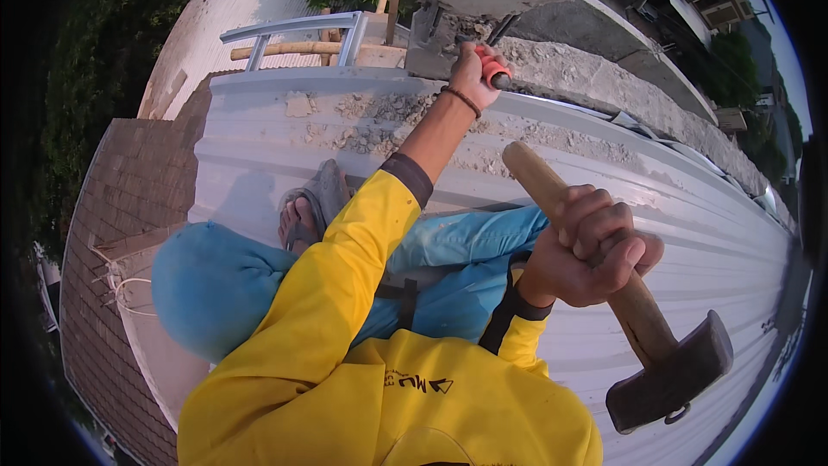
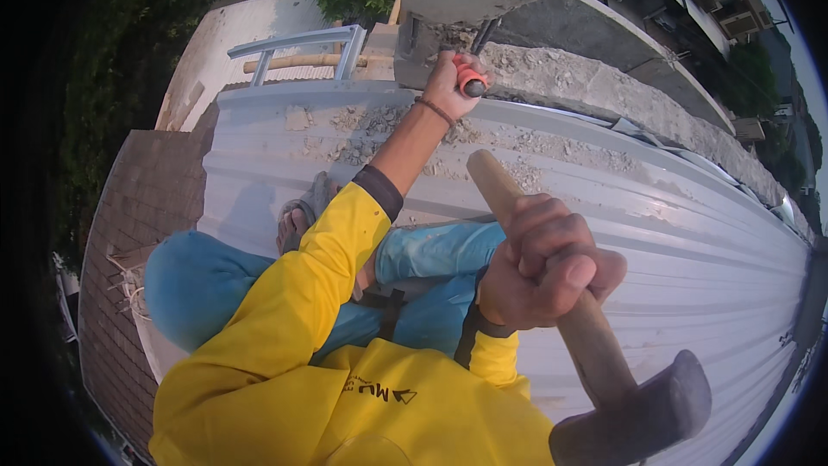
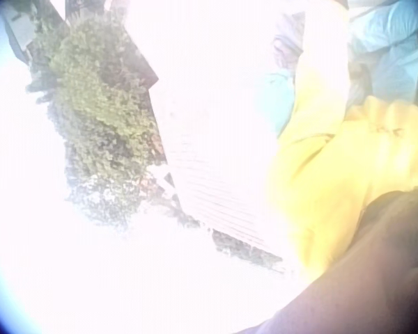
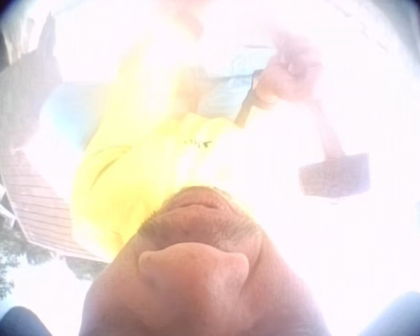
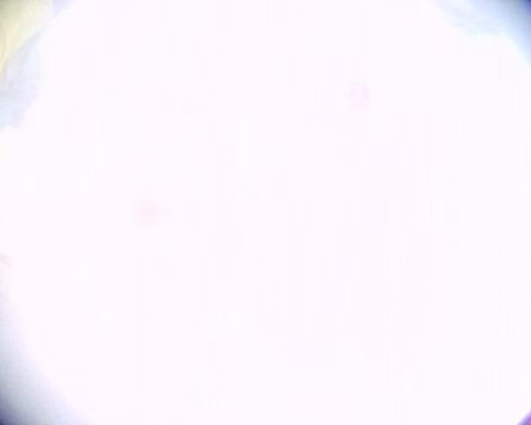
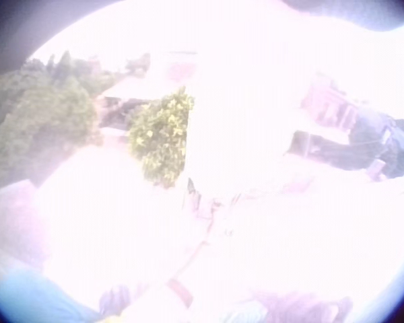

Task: The person sits on a corrugated metal roof and uses a hammer and chisel to break apart a concrete structure. They repeatedly strike the chisel to chip away sections of the concrete, creating debris.

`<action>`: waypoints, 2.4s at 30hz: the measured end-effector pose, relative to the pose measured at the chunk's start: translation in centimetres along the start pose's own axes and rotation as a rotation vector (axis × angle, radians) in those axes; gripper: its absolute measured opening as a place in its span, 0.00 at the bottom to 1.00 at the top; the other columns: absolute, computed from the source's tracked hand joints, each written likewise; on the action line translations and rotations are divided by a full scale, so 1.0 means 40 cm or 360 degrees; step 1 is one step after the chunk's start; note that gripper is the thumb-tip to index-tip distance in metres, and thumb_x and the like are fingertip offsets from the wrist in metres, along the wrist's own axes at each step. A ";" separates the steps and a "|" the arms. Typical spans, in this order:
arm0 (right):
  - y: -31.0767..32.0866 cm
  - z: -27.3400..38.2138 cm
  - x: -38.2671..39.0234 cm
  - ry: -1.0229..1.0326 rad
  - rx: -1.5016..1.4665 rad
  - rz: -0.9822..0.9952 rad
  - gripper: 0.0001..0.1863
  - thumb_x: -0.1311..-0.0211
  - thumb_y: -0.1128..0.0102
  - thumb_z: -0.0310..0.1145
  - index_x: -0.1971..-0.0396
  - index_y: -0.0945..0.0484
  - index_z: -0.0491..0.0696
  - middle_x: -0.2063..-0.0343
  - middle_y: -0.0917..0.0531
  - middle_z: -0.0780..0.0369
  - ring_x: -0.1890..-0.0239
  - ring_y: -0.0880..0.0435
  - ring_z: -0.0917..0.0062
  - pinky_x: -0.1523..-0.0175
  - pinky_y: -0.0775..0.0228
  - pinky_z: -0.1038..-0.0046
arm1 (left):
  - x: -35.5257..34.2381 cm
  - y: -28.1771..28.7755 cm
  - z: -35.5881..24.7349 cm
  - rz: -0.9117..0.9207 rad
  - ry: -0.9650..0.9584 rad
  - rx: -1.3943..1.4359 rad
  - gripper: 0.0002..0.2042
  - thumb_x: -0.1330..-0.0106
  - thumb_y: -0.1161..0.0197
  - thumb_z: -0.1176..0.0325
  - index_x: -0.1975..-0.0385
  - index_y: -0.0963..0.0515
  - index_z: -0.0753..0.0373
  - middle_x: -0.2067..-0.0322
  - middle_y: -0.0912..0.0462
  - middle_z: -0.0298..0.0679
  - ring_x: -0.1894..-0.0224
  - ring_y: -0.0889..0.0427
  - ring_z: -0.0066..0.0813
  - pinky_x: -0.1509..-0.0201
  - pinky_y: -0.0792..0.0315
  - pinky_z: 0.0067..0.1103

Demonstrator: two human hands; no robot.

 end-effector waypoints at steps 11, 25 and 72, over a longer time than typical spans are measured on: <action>0.136 -0.364 0.223 -0.1320 0.0271 -0.0278 0.09 0.36 0.42 0.28 0.73 0.32 0.46 0.85 0.31 0.67 0.87 0.35 0.85 0.82 0.41 0.79 | 0.004 -0.037 -0.005 0.0100 0.0099 -0.0032 0.16 0.30 0.56 0.59 0.80 0.35 0.60 0.82 0.34 0.35 0.77 0.34 0.32 0.66 0.32 0.31; 0.080 -0.484 0.249 -0.1368 0.0598 -0.0028 0.12 0.37 0.42 0.28 0.76 0.35 0.47 0.87 0.33 0.68 0.88 0.34 0.85 0.82 0.42 0.79 | -0.035 0.002 -0.018 0.0004 0.0178 -0.0225 0.20 0.27 0.55 0.53 0.83 0.38 0.55 0.85 0.37 0.29 0.79 0.36 0.25 0.65 0.31 0.30; 0.055 -0.457 0.175 -0.1338 0.0915 0.0287 0.10 0.37 0.42 0.32 0.74 0.32 0.45 0.87 0.30 0.65 0.84 0.30 0.82 0.76 0.36 0.75 | -0.045 -0.032 -0.019 0.0006 0.0306 0.0025 0.17 0.31 0.54 0.59 0.82 0.35 0.58 0.85 0.35 0.32 0.78 0.33 0.29 0.64 0.30 0.31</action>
Point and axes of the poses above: each hand's wrist, its own x-axis away from the middle knuckle, its own y-axis out of the back of the hand, z = x × y, the point moved 8 cm from there along -x, towards the middle knuckle
